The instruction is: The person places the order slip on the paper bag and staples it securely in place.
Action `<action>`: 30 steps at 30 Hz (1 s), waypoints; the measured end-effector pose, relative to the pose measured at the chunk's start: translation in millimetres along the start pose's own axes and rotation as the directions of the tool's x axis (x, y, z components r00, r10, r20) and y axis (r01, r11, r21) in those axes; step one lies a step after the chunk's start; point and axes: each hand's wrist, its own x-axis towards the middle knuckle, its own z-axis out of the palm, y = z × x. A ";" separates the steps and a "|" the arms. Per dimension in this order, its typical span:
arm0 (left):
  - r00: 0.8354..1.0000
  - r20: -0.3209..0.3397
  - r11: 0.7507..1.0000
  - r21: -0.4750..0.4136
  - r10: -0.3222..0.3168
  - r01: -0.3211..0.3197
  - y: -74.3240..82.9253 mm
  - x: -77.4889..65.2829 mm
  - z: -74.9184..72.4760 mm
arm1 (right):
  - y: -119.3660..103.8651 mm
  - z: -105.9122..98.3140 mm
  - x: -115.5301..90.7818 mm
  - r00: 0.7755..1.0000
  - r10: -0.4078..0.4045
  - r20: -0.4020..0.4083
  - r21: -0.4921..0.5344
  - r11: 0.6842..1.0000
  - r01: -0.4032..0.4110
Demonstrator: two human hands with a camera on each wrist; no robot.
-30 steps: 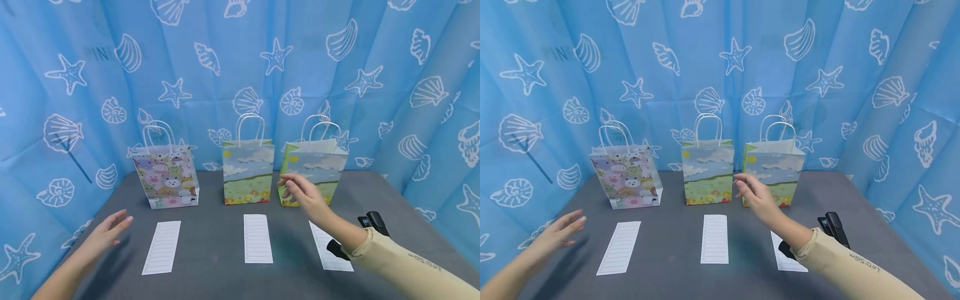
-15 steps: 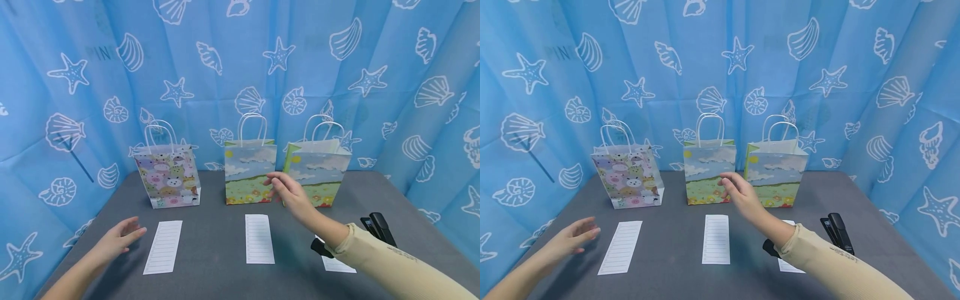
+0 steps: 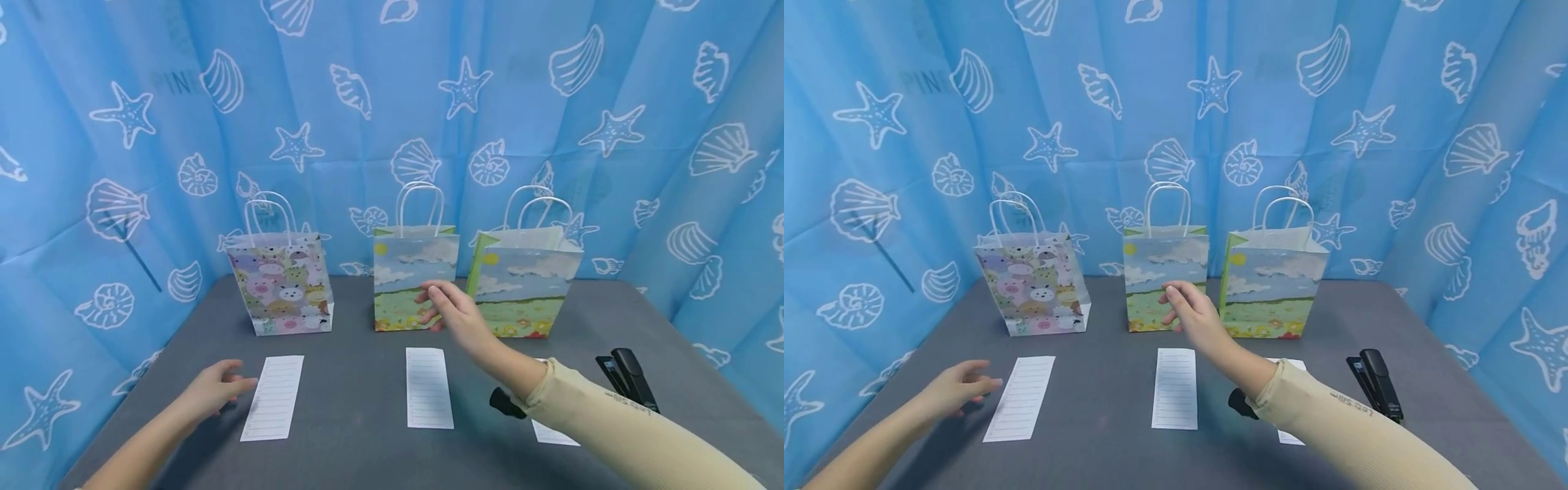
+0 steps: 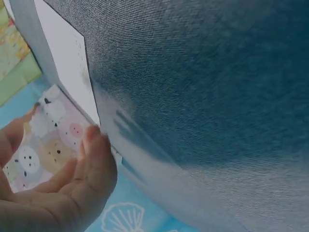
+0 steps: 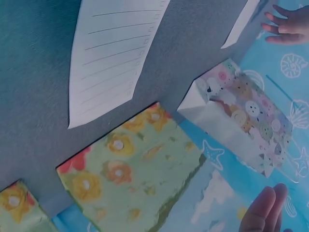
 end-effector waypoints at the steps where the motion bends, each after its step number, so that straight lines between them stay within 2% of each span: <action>1: 1.000 0.008 1.000 0.002 -0.011 0.011 0.9 0.6 1.2 | 0.3 1.3 1.4 1.000 0.010 -0.003 0.002 1.000 -0.010; 5: 0.998 0.017 0.997 0.023 -0.068 0.068 7.2 3.8 6.0 | 2.2 7.1 6.5 0.999 0.049 -0.012 0.011 0.999 -0.049; 8: 0.996 -0.005 0.992 0.095 -0.087 0.087 10.8 6.3 10.7 | 2.2 11.9 8.6 0.998 0.063 -0.002 0.011 0.998 -0.063; 12: 0.998 -0.038 0.975 0.217 -0.051 0.058 13.8 10.0 17.0 | 2.1 17.2 10.7 0.997 0.071 0.009 0.022 0.997 -0.071; 14: 0.998 -0.048 0.970 0.241 -0.026 0.037 13.6 13.3 19.4 | 2.5 19.3 11.9 0.997 0.071 0.014 0.026 0.997 -0.072; 22: 0.999 0.000 0.987 0.158 0.032 -0.031 3.1 35.8 18.6 | 6.9 23.9 14.5 0.995 0.099 0.014 0.019 0.995 -0.099; 26: 0.999 -0.012 0.980 0.196 0.033 -0.030 -1.9 44.7 17.9 | 9.7 25.1 15.2 0.993 0.114 0.007 0.014 0.993 -0.114; 30: 0.998 -0.020 0.958 0.281 0.064 -0.056 -1.7 51.7 17.2 | 11.7 25.9 16.9 0.990 0.143 -0.001 0.022 0.989 -0.143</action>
